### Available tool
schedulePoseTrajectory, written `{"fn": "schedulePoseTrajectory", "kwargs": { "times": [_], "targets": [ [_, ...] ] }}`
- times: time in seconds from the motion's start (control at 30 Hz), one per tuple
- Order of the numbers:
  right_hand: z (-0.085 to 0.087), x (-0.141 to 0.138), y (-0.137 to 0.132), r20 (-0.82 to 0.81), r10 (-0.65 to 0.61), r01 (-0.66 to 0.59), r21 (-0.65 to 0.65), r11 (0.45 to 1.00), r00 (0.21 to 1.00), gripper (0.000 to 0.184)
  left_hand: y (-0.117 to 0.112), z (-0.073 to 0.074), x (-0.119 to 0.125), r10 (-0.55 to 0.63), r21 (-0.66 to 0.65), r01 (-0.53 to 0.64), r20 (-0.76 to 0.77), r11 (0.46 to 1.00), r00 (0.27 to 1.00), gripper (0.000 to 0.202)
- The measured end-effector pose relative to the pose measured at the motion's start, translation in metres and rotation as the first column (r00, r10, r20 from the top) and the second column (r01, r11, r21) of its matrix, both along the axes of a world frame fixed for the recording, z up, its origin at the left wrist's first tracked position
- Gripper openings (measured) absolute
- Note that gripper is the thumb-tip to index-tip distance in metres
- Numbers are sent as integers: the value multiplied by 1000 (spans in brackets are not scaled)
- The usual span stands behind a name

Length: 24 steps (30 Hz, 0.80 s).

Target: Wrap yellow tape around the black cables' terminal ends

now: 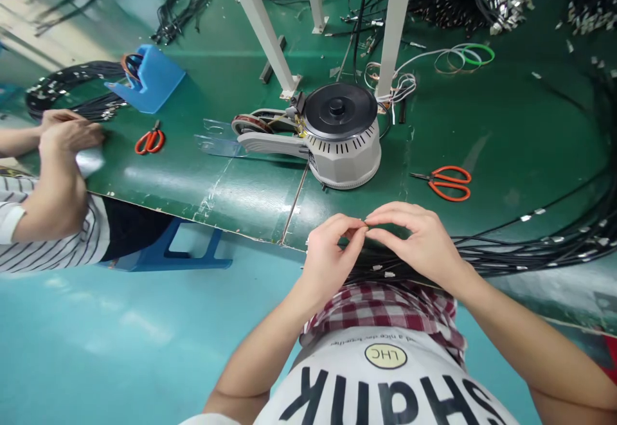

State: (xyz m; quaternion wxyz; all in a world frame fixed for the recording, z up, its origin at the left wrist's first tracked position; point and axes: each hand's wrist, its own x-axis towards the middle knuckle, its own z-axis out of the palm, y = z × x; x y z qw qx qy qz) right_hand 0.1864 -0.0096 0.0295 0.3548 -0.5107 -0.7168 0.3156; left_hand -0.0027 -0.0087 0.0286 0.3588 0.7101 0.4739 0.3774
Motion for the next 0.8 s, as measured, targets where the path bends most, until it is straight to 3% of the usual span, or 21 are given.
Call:
{"fn": "schedulePoseTrajectory", "kwargs": {
  "times": [0.3, 0.8],
  "targets": [
    [-1, 3, -6, 209, -30, -29, 278, 960, 977, 12, -1, -1, 2, -12, -8, 12, -16, 1000, 1000, 8],
    [-5, 5, -7, 352, 21, -140, 317, 938, 936, 15, 0, -2, -7, -46, -43, 44, -30, 998, 999, 8]
  ]
}}
